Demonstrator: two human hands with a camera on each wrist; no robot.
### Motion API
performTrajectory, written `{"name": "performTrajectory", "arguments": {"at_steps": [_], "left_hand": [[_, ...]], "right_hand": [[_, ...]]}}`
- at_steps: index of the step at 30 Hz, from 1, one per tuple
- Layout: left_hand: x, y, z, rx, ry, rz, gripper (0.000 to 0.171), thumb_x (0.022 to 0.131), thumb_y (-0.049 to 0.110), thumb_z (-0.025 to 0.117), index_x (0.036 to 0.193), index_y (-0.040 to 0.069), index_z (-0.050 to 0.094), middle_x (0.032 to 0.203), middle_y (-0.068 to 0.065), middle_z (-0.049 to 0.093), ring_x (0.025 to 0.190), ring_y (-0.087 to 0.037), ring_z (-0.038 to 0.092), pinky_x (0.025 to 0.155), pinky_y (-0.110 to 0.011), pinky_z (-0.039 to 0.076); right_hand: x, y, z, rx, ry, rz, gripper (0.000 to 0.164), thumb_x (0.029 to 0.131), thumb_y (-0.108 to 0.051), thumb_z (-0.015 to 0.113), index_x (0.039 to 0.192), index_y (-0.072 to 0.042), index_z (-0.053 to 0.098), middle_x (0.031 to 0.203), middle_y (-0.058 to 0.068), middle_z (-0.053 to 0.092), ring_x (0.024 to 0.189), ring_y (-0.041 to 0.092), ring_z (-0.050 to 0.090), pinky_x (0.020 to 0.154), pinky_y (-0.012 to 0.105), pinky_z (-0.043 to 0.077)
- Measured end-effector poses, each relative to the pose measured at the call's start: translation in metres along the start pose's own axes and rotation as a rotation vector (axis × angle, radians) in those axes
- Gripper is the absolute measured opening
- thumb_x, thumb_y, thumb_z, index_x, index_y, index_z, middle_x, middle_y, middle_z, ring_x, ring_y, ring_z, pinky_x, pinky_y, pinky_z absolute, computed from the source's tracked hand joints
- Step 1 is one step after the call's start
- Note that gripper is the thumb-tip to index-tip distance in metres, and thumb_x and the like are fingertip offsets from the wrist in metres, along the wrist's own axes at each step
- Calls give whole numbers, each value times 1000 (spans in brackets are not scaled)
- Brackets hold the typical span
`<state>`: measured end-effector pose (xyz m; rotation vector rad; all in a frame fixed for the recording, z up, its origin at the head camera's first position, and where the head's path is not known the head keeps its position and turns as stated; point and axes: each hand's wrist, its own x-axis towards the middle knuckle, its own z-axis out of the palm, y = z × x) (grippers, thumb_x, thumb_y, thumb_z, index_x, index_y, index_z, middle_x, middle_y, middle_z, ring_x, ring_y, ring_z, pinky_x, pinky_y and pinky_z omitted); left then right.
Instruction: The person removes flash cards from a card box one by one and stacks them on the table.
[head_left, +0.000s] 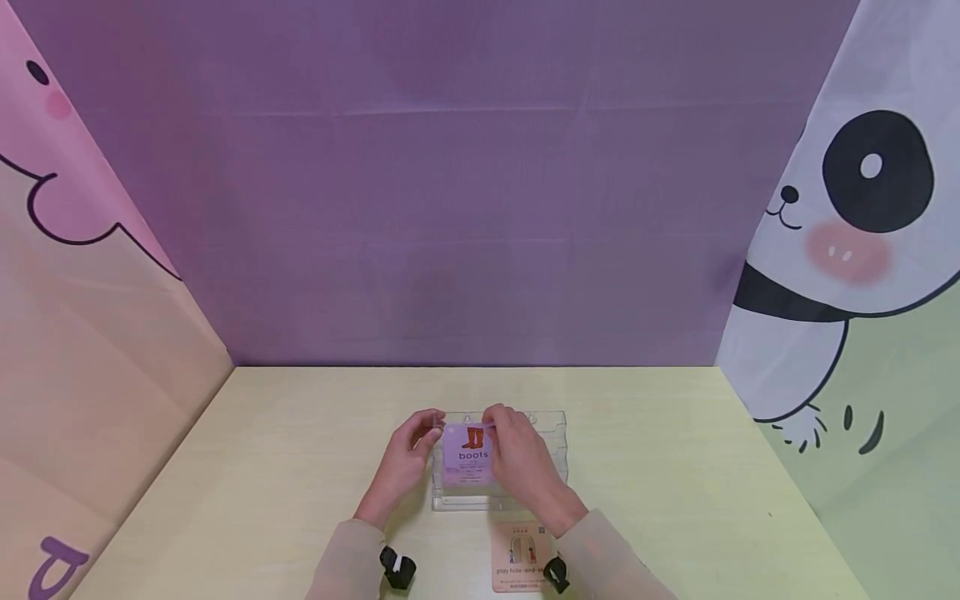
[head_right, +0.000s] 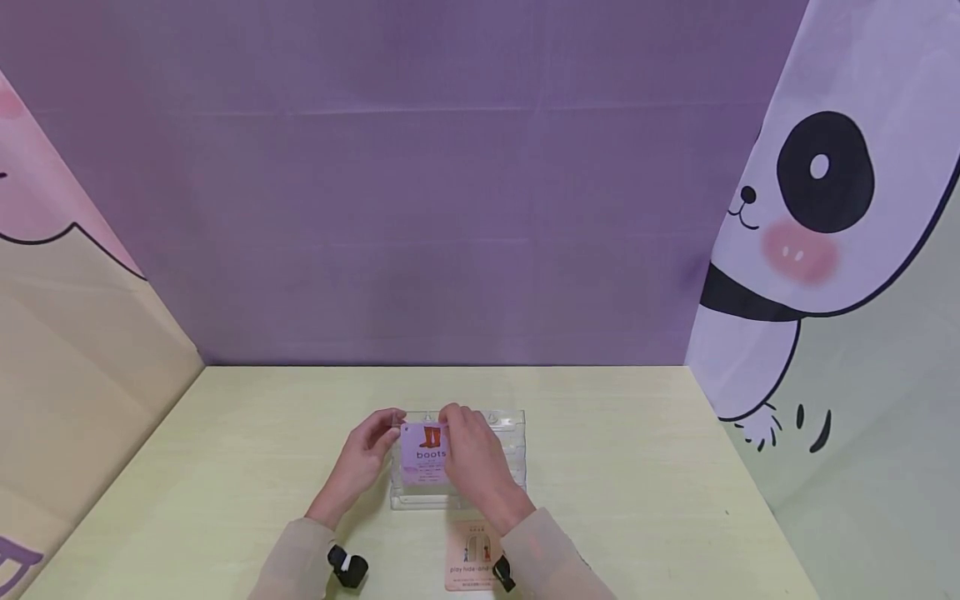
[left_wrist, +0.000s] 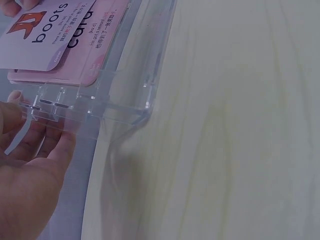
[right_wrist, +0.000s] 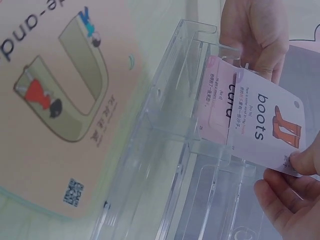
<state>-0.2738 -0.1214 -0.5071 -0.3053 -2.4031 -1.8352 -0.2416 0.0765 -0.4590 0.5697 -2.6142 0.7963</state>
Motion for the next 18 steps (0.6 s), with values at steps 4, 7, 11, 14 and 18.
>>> {"name": "performTrajectory", "arguments": {"at_steps": [4, 7, 11, 14, 18], "left_hand": [[0, 1, 0, -10, -1, 0, 29, 102, -1, 56, 131, -1, 59, 125, -16, 64, 125, -35, 58, 113, -49, 42], [0, 1, 0, -11, -4, 0, 29, 102, -1, 55, 131, -2, 58, 126, -17, 64, 125, -35, 58, 112, -49, 43], [-1, 2, 0, -4, -7, -5, 29, 103, -1, 54, 132, -1, 58, 127, -18, 64, 126, -36, 57, 113, -49, 42], [-1, 3, 0, -1, -4, -3, 29, 103, -1, 54, 132, -1, 59, 128, -18, 64, 125, -36, 57, 112, -50, 43], [-3, 4, -1, 15, 0, 11, 29, 103, -2, 54, 131, 0, 60, 127, -18, 64, 122, -36, 59, 110, -51, 44]], "right_hand": [[0, -1, -2, 21, 4, 5, 19, 98, 1, 63, 114, -6, 57, 100, 6, 63, 88, 17, 58, 79, 31, 58], [0, 0, -3, 36, 10, 6, 17, 99, 1, 61, 114, -7, 57, 99, 6, 63, 88, 17, 58, 79, 32, 58], [1, 2, -2, 63, 21, 9, 16, 100, 1, 59, 113, -7, 56, 101, 6, 64, 89, 17, 59, 79, 33, 57], [1, 3, -1, 84, 39, 2, 15, 100, 2, 59, 112, -6, 56, 100, 5, 64, 89, 17, 60, 78, 33, 58], [0, 4, -1, 97, 66, -14, 14, 100, 3, 59, 110, -6, 55, 98, 5, 63, 87, 17, 60, 76, 33, 58]]}}
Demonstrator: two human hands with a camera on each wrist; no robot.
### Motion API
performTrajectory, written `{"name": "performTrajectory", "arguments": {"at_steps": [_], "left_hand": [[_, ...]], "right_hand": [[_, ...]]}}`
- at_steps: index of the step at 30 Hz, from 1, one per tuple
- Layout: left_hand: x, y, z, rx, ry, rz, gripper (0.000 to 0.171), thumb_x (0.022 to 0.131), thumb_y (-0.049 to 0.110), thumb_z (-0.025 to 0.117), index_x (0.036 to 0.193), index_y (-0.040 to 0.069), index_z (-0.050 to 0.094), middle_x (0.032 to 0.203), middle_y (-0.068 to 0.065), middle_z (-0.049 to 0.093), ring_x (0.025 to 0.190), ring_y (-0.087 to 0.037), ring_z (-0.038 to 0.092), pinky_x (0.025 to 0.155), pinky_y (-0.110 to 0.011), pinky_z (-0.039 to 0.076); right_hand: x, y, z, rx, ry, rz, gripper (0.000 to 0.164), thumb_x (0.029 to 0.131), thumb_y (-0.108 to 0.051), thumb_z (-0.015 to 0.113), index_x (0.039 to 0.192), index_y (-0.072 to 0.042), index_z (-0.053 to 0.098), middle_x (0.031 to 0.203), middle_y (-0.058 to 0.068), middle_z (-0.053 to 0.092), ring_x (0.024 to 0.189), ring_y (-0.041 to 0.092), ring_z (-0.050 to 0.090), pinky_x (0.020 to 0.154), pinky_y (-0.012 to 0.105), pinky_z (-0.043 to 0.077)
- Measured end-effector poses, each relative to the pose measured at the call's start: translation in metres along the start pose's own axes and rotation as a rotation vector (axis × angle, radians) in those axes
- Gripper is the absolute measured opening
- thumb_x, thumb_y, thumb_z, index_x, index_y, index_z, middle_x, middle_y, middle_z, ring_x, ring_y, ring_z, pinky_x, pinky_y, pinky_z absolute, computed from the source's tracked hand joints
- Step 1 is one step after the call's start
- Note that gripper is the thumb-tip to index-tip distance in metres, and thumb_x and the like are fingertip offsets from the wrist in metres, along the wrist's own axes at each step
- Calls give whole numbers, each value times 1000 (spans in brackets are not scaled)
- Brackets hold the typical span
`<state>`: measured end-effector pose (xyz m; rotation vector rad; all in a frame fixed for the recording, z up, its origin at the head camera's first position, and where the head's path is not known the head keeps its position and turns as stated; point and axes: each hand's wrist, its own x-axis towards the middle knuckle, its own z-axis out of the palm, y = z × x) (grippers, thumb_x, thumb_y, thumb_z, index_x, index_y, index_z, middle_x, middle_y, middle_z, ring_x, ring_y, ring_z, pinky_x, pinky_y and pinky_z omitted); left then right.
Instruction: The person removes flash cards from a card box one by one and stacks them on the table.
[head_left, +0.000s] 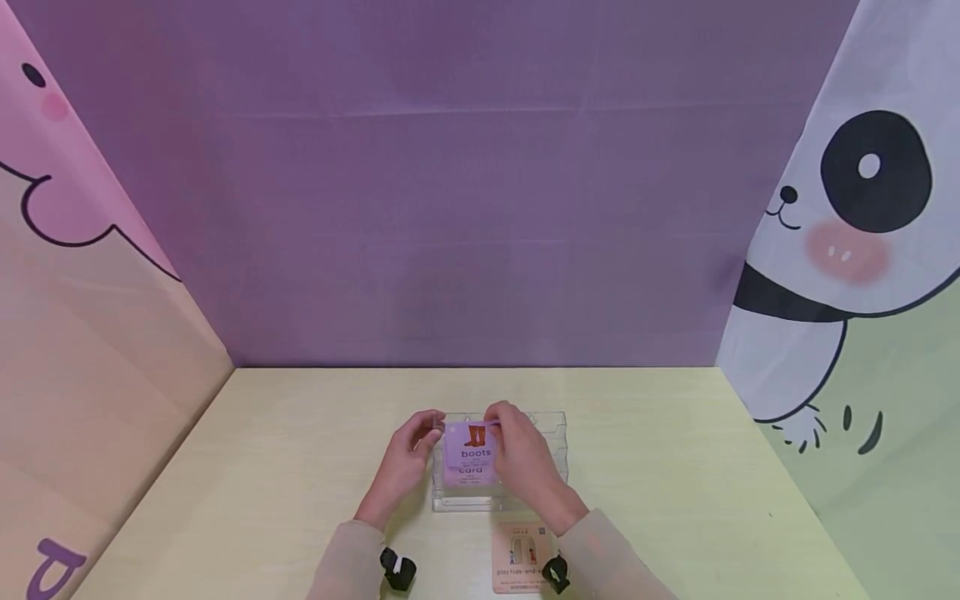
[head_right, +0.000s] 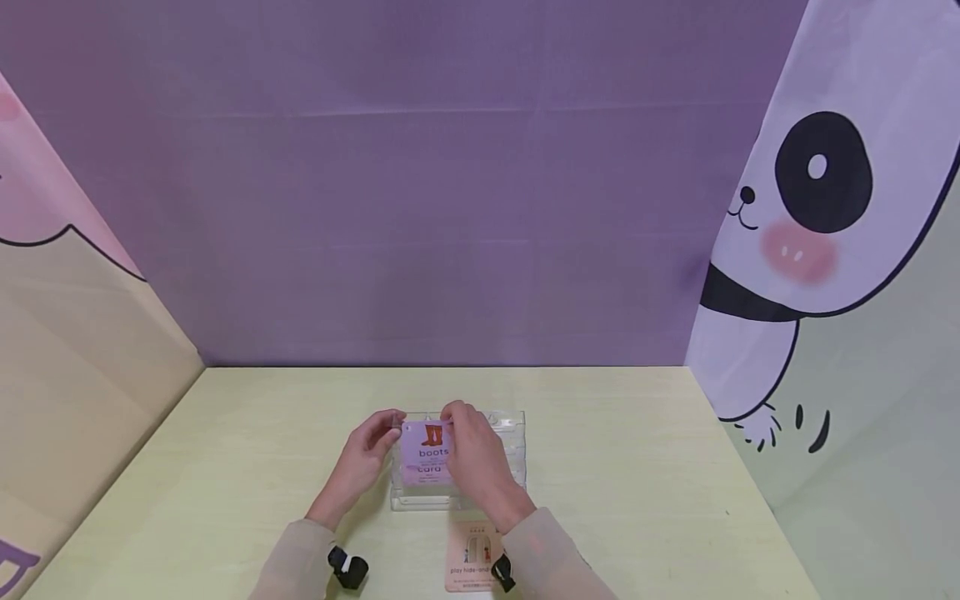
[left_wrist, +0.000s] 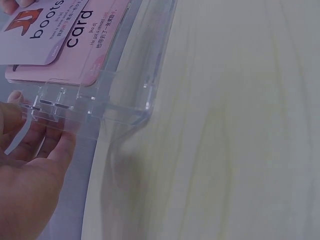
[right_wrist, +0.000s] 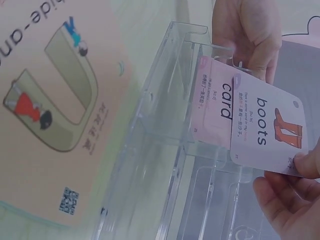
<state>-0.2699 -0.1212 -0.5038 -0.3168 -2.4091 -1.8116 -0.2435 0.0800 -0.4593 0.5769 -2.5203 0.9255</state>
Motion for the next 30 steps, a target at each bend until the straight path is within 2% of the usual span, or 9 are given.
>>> {"name": "performTrajectory", "arguments": {"at_steps": [11, 17, 24, 28, 30], "left_hand": [[5, -5, -1, -10, 8, 16, 27, 102, -1, 56, 128, 0, 60, 122, -17, 66, 122, -35, 60, 111, -49, 44], [8, -6, -2, -33, -1, 31, 27, 102, 0, 56, 129, -2, 60, 121, -18, 66, 122, -36, 60, 111, -48, 44], [11, -7, -4, -22, -18, 2, 27, 102, 0, 56, 130, 0, 60, 124, -17, 66, 124, -35, 59, 114, -49, 40], [12, -7, -4, -12, -20, -20, 28, 102, 1, 57, 130, 1, 60, 124, -15, 66, 124, -33, 59, 114, -48, 40], [13, -8, -5, -14, -24, -8, 28, 102, 0, 56, 130, 0, 59, 124, -18, 66, 124, -34, 59, 113, -49, 41]], "right_hand": [[4, -1, 0, 29, 5, 45, 13, 101, 3, 56, 111, -5, 54, 100, 7, 61, 88, 18, 59, 78, 35, 57], [5, 1, 0, 66, 26, 35, 14, 100, 6, 55, 110, -4, 53, 99, 6, 60, 87, 19, 59, 76, 34, 57], [4, 2, -2, 92, 57, 0, 14, 101, 7, 54, 110, -3, 52, 99, 6, 58, 85, 18, 59, 73, 32, 57], [3, 2, -3, 101, 59, 17, 14, 101, 6, 54, 111, -3, 52, 102, 7, 58, 86, 20, 60, 74, 32, 57], [3, 2, -4, 105, 59, 31, 15, 101, 7, 54, 112, -3, 52, 103, 8, 59, 88, 20, 60, 76, 32, 58]]}}
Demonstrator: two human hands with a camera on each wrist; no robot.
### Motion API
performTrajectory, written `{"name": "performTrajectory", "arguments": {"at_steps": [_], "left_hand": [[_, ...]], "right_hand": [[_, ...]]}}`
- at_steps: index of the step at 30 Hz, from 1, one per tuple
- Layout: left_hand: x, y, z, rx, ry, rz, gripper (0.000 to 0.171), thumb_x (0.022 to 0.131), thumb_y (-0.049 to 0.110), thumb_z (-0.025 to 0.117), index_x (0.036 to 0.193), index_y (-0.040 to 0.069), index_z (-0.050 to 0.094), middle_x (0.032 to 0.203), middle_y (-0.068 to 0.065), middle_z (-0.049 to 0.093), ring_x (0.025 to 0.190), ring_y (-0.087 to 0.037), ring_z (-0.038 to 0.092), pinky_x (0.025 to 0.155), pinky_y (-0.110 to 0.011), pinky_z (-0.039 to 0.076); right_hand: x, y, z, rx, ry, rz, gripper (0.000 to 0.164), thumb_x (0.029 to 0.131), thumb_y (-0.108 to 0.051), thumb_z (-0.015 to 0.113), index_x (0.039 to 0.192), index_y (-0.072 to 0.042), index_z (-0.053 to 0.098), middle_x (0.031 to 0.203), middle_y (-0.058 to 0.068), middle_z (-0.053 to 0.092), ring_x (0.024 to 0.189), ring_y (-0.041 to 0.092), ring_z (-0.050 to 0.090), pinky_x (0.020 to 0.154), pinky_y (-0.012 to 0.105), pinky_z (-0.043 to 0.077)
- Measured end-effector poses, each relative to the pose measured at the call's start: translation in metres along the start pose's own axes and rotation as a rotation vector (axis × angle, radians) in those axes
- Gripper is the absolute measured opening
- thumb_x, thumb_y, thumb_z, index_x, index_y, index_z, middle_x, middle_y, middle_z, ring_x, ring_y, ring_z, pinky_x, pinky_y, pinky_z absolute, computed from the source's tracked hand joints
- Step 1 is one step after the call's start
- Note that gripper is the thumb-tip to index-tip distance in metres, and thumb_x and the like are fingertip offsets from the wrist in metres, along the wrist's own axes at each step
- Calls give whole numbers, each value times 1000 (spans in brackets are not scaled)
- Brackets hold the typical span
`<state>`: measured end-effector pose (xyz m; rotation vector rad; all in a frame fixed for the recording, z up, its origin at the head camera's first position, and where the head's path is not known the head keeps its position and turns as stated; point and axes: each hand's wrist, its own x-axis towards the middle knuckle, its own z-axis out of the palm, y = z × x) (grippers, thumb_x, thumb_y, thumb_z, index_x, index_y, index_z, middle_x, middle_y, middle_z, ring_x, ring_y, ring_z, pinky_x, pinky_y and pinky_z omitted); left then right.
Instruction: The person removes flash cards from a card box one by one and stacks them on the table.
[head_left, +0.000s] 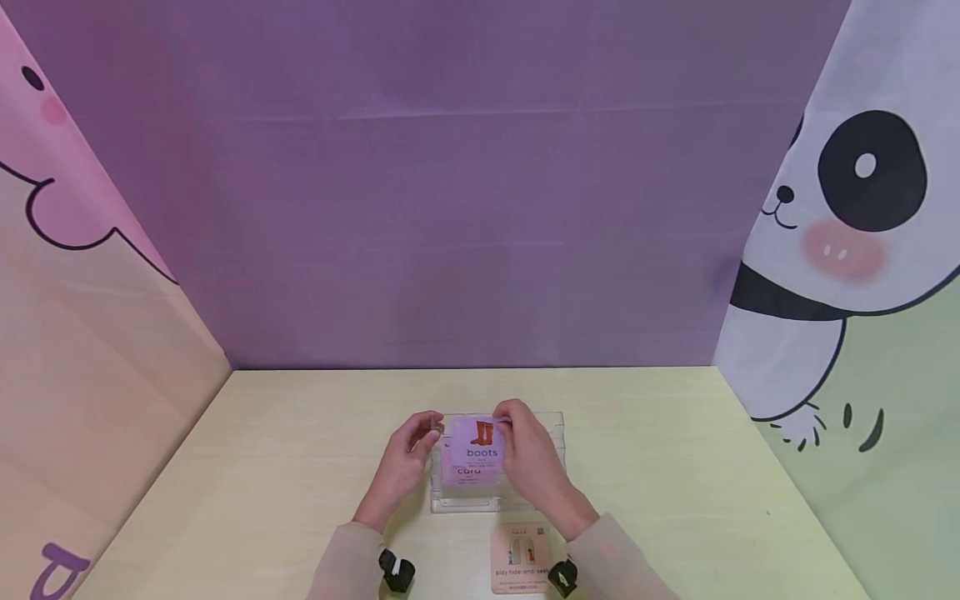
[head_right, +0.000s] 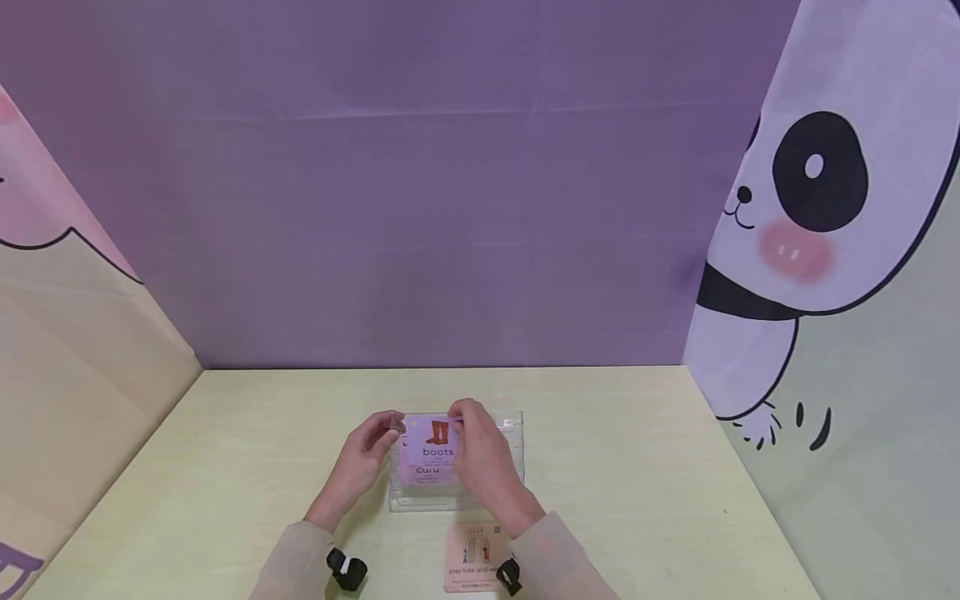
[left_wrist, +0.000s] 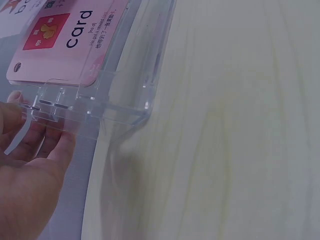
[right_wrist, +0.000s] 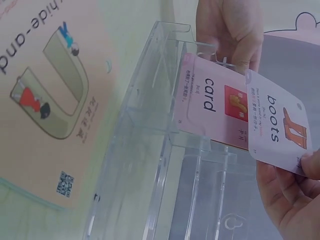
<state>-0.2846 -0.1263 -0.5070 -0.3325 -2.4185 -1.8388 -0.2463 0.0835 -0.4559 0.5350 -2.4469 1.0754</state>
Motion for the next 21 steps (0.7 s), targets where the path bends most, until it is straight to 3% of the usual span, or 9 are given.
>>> {"name": "performTrajectory", "arguments": {"at_steps": [5, 21], "left_hand": [[-4, 2, 1, -5, -1, -8, 29, 103, 0, 54, 131, 0, 58, 126, -22, 64, 125, -36, 58, 114, -51, 39], [-16, 8, 5, 13, 12, -39, 31, 104, 7, 55, 135, 3, 57, 128, -15, 64, 127, -33, 56, 115, -53, 38]], "right_hand": [[-4, -2, -7, 24, 4, 23, 15, 101, 6, 54, 112, -3, 53, 104, 8, 60, 89, 20, 60, 77, 33, 58], [-19, -2, -25, 42, 43, 25, 13, 101, 5, 55, 111, -3, 56, 103, 7, 61, 86, 19, 59, 73, 31, 57]]}}
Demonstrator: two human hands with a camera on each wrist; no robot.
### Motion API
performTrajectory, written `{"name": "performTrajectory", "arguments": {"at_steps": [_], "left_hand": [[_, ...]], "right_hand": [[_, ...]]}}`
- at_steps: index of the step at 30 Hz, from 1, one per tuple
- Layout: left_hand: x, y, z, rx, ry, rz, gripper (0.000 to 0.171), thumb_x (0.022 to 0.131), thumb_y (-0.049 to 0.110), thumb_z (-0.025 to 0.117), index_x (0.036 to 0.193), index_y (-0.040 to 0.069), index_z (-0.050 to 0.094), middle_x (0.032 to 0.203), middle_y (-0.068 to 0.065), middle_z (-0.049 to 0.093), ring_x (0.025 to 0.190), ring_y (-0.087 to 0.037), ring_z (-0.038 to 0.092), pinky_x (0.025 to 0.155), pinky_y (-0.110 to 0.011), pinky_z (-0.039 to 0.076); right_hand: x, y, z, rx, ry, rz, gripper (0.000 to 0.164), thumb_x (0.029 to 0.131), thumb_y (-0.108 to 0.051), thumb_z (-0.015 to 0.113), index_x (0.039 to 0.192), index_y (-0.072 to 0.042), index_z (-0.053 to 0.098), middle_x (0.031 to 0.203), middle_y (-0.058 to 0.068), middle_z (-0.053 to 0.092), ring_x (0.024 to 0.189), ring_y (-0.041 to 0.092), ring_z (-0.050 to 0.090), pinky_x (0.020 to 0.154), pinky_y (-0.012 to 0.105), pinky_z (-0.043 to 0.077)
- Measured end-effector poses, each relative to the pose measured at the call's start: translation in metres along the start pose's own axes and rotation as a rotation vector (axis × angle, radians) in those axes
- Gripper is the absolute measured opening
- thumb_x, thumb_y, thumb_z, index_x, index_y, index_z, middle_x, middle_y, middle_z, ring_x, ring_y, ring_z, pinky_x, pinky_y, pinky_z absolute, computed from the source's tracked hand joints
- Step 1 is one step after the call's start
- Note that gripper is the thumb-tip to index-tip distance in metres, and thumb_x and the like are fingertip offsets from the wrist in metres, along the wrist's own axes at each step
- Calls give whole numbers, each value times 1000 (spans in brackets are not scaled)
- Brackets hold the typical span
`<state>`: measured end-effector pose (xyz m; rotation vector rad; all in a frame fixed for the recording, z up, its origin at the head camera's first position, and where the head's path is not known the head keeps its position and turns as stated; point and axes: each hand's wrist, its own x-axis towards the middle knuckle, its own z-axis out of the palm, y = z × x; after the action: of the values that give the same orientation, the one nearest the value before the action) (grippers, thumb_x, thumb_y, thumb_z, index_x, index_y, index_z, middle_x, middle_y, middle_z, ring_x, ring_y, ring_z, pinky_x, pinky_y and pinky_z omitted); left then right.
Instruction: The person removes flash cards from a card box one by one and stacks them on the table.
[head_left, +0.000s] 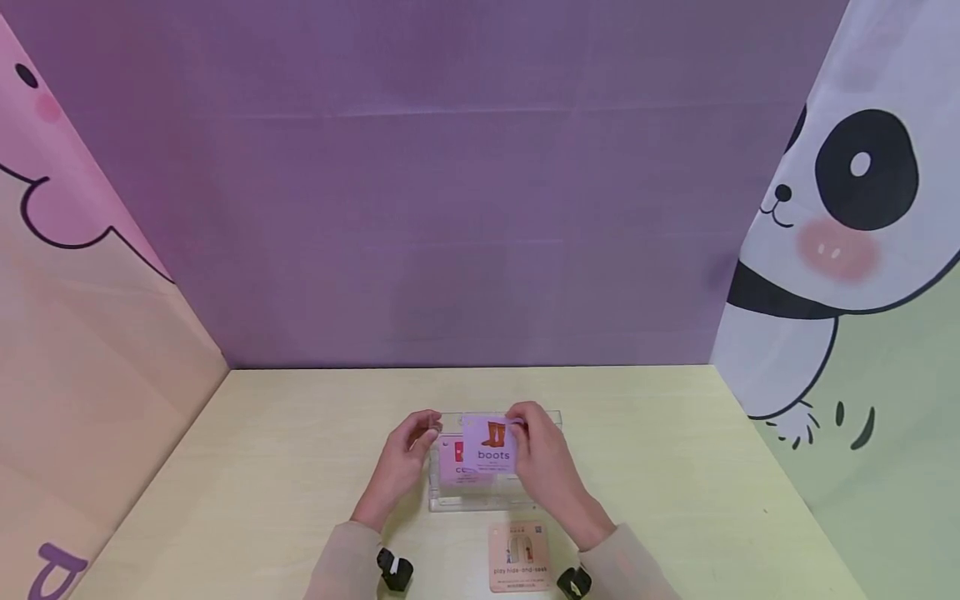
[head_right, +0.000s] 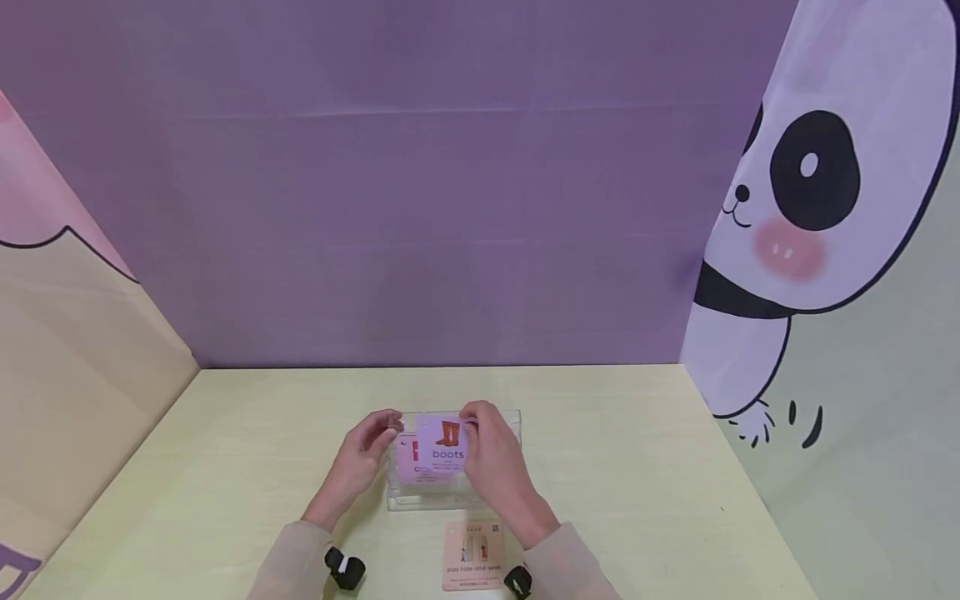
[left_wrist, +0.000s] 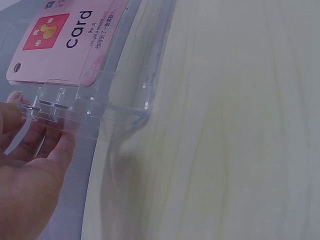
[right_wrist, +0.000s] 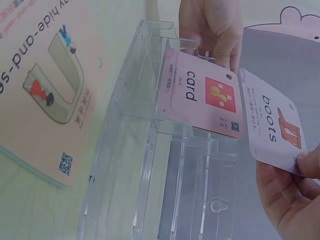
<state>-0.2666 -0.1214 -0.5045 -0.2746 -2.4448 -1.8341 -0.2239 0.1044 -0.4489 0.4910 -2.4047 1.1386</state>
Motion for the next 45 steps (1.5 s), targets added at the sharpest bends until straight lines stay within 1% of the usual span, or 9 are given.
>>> {"name": "performTrajectory", "arguments": {"at_steps": [5, 10, 12, 19, 26, 32, 37, 41, 45], "left_hand": [[0, 2, 0, -5, 1, -4, 32, 104, 8, 56, 136, 3, 57, 129, -17, 64, 127, -33, 56, 116, -52, 38], [-1, 2, 1, 10, 6, -28, 32, 104, 7, 56, 136, 5, 57, 130, -15, 63, 128, -34, 55, 115, -52, 39], [-1, 1, 1, 11, 9, -40, 32, 104, 7, 56, 136, 7, 58, 130, -15, 63, 129, -34, 55, 115, -52, 39], [-1, 1, 1, 24, 10, -31, 32, 104, 7, 56, 136, 7, 57, 130, -15, 63, 129, -34, 55, 115, -53, 39], [-1, 1, 1, 29, 6, -34, 34, 104, 8, 56, 138, 5, 56, 130, -13, 63, 128, -33, 55, 115, -53, 39], [-1, 1, 1, 28, -1, -27, 34, 104, 8, 56, 138, 5, 55, 131, -14, 63, 129, -33, 54, 115, -53, 38], [-1, 2, 1, 29, 2, -27, 33, 104, 8, 56, 137, 6, 56, 130, -13, 63, 129, -33, 55, 115, -52, 39], [-1, 2, 1, 31, 1, -33, 33, 104, 8, 56, 137, 9, 57, 131, -12, 63, 129, -32, 55, 115, -51, 39], [-1, 1, 1, 28, 1, -33, 33, 104, 8, 56, 137, 9, 57, 131, -12, 63, 129, -32, 55, 115, -51, 39]], "right_hand": [[-2, -1, -4, -2, 10, -2, 12, 100, 4, 56, 110, -3, 56, 102, 7, 61, 86, 19, 59, 73, 31, 56], [-5, 0, -7, 19, 21, -5, 14, 99, 6, 57, 110, -3, 56, 101, 8, 60, 85, 19, 58, 70, 28, 56], [-5, 1, -9, 41, 25, -11, 14, 99, 7, 57, 109, -2, 57, 100, 9, 60, 84, 19, 57, 67, 26, 55], [-7, 6, -11, 94, 74, -30, 20, 95, 13, 60, 106, -4, 62, 97, 6, 57, 82, 17, 55, 57, 20, 51], [-9, 6, -16, 113, 75, -16, 16, 95, 10, 62, 105, -3, 63, 96, 11, 57, 82, 19, 55, 57, 20, 50], [-11, 5, -18, 107, 65, 12, 16, 96, 10, 62, 106, -3, 63, 96, 11, 57, 83, 19, 55, 57, 20, 50], [-14, 5, -20, 99, 60, 10, 15, 96, 8, 62, 107, -3, 63, 96, 12, 57, 82, 19, 54, 56, 20, 49], [-16, 6, -21, 93, 54, 12, 20, 93, 13, 63, 106, -2, 62, 95, 10, 57, 82, 18, 54, 56, 20, 51], [-19, 6, -22, 84, 48, 32, 22, 92, 12, 65, 106, -4, 62, 95, 7, 56, 82, 17, 54, 57, 20, 52]]}}
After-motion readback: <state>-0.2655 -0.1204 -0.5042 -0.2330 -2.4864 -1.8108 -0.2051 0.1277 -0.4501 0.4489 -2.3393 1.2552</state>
